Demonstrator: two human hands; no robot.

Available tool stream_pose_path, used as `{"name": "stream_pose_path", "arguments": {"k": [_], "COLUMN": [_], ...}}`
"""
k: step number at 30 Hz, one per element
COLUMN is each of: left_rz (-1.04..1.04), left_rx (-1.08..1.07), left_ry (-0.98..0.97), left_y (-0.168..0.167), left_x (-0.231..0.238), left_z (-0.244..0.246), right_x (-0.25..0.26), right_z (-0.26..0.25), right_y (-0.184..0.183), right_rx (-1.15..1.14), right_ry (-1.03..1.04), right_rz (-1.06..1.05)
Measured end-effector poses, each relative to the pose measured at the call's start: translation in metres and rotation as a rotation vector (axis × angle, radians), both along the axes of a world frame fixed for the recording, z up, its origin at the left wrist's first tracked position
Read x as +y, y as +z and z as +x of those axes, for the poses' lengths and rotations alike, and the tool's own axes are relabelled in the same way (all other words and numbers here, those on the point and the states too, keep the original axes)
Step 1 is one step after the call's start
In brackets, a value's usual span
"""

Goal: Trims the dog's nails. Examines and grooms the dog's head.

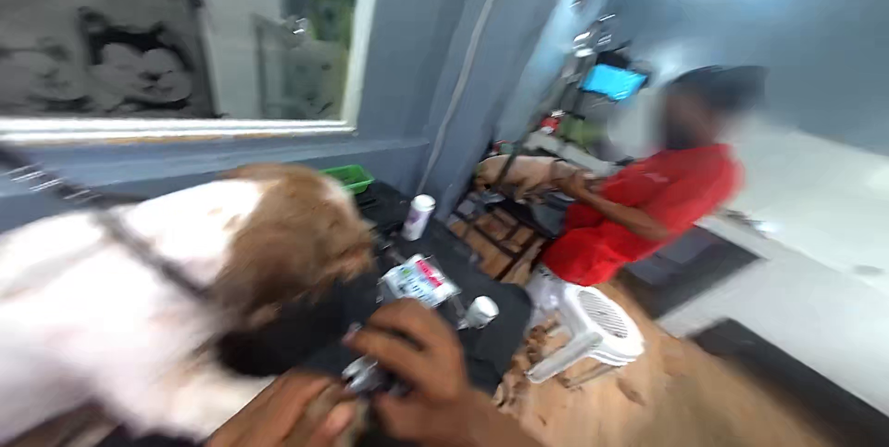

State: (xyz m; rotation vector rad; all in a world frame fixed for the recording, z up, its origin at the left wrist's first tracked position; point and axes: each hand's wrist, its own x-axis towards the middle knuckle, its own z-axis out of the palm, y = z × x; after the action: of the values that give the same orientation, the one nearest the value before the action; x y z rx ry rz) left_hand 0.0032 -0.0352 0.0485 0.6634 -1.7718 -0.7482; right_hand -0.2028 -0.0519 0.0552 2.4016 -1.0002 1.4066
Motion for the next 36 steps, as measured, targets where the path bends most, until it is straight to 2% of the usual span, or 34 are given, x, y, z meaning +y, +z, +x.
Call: {"name": "stream_pose_path", "arguments": {"k": [3,6,16,36], "left_rz": [-0.01,-0.031,-0.045,-0.037], "left_rx": [0.054,0.075,0.106,0.124], "left_ry": [0.096,0.121,0.114,0.072], "left_y": [-0.006,-0.012,-0.012,-0.012], "left_x": [0.001,0.0,0.002,0.002], "left_z": [0.001,0.001,-0.002,0.002], "right_x": [0.0,-0.003,-0.005,-0.006], "right_z": [0.001,0.002,0.014,0.018], "right_y": [-0.002,-0.004,-0.005,-0.001], "right_rx": [-0.01,-0.01,0.038,0.062], "right_ry": [-0.031,-0.052,0.045,0.061], "right_rz": [0.06,0.029,-0.022,-0.066]}}
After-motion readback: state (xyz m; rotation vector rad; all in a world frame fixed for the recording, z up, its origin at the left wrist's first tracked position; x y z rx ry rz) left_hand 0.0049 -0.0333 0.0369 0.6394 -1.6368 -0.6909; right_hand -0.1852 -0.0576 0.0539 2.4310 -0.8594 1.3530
